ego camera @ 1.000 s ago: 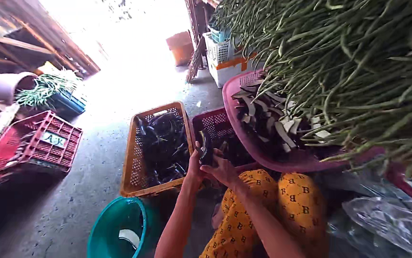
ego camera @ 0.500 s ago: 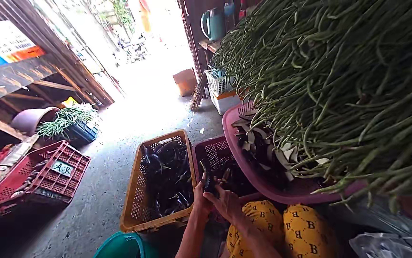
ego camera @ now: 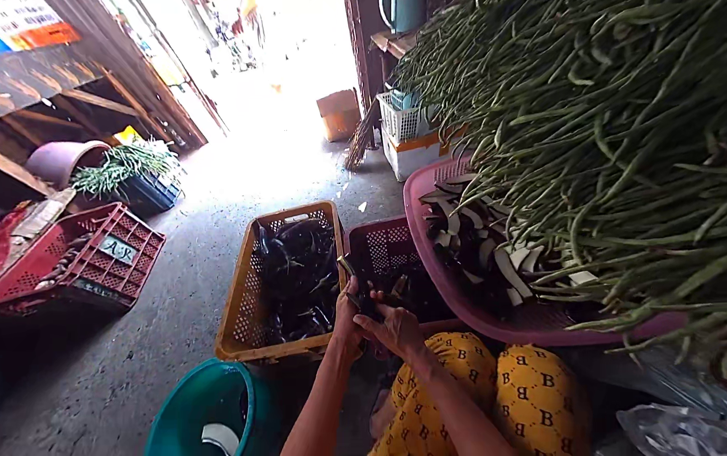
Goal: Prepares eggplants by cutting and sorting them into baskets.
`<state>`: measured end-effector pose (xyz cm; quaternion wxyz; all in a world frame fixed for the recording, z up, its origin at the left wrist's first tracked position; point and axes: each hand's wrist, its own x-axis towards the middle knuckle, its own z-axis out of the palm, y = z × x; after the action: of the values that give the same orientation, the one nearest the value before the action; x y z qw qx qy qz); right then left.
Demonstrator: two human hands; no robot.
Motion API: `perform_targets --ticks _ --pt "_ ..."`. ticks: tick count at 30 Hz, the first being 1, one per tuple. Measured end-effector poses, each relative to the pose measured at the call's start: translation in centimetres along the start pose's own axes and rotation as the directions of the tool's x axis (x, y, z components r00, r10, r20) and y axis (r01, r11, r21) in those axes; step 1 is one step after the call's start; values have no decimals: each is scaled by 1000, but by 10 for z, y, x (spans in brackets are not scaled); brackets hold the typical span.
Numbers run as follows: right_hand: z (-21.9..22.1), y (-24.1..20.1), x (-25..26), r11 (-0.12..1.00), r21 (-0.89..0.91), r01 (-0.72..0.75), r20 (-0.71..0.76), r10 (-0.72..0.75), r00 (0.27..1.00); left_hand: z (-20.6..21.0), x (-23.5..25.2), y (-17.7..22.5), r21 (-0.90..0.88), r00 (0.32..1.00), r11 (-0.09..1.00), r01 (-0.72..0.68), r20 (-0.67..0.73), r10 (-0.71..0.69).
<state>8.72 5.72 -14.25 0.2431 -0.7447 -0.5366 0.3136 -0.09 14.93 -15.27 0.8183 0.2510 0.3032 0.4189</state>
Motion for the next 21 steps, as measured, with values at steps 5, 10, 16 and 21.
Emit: perform_targets --ticks 5,10,16,21 --pt "3 3 -4 988 155 27 -123 -8 992 -29 22 11 203 981 972 116 -178 -80" --pt "-1 17 24 750 660 -44 -163 201 966 -36 -16 11 660 993 751 -8 94 -72" --pt "-3 13 20 372 925 -78 -21 257 966 -41 -32 12 534 976 843 67 141 -167" --pt "-2 13 19 344 938 -50 -47 268 962 -43 -33 14 503 966 864 34 206 -158"
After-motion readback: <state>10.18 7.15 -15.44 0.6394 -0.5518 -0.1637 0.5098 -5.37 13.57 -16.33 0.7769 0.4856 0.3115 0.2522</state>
